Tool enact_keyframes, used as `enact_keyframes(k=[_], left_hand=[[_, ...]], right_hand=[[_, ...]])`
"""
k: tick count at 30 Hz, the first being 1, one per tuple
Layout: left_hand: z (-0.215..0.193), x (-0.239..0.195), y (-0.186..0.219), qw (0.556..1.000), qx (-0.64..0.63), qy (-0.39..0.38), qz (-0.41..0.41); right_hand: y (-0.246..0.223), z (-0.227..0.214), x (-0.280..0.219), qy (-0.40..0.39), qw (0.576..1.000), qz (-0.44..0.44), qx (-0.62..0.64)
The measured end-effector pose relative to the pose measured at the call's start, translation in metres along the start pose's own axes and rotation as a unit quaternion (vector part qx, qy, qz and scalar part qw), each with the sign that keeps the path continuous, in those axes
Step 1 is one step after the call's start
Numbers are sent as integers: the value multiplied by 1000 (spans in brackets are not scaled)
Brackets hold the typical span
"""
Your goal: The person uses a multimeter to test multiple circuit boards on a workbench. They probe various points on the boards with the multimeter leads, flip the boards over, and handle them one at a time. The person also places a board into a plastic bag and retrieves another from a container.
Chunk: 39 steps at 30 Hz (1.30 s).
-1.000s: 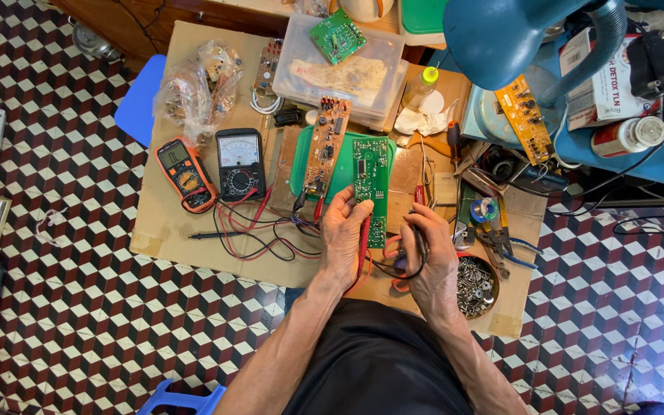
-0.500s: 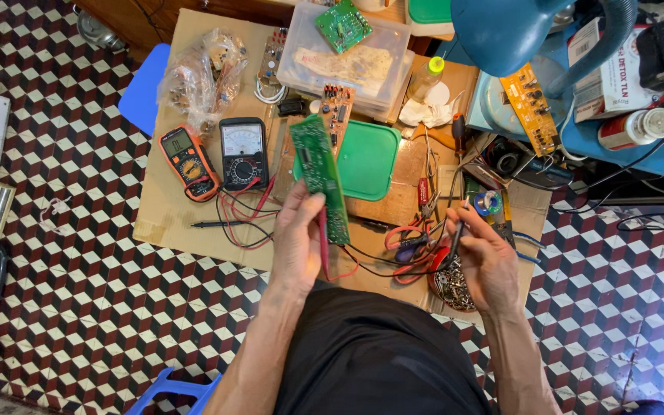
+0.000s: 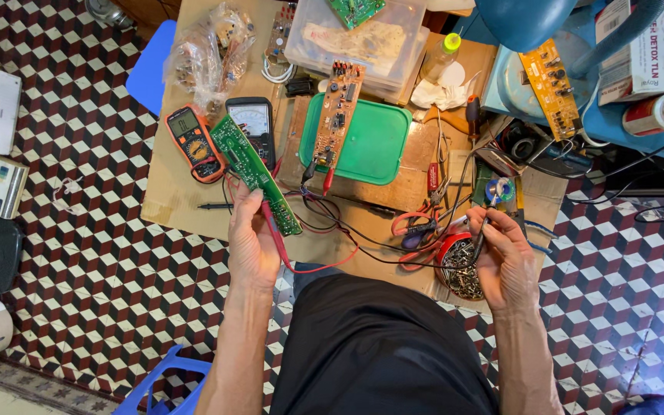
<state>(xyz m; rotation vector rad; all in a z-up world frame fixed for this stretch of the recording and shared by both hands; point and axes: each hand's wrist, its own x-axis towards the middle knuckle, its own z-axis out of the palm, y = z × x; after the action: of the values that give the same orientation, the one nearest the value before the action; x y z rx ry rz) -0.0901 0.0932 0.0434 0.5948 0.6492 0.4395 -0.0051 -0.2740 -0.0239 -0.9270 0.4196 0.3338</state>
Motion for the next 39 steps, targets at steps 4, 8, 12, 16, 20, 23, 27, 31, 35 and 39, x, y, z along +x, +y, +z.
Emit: enact_keyframes(k=[4, 8, 12, 16, 20, 23, 27, 31, 35, 39], left_hand=[[15, -4, -1, 1000, 10, 13, -11], [35, -3, -12, 999, 0, -37, -9], [65, -2, -40, 995, -7, -95, -8], [87, -2, -68, 993, -18, -119, -9], [97, -4, -77, 994, -20, -106, -32], [101, 1, -70, 995, 4, -100, 2], [92, 10, -40, 990, 93, -98, 46], [84, 4, -45, 961, 256, -104, -18], [76, -7, -76, 962, 245, -115, -25], [73, -10, -102, 958, 253, -129, -32]], right_hand=[[-5, 21, -10, -4, 997, 13, -71], [-4, 54, -29, -78, 971, 38, -222], [0, 100, -47, -200, 948, 164, -185], [13, 139, -52, -205, 927, 232, -213], [15, 140, -46, -221, 924, 233, -206], [16, 126, -45, -181, 953, 172, -173], [12, 107, -37, -76, 986, 102, -112], [9, 110, -26, -44, 992, 35, -113], [3, 123, -26, -8, 990, 14, -140], [4, 134, -32, 4, 985, 5, -173]])
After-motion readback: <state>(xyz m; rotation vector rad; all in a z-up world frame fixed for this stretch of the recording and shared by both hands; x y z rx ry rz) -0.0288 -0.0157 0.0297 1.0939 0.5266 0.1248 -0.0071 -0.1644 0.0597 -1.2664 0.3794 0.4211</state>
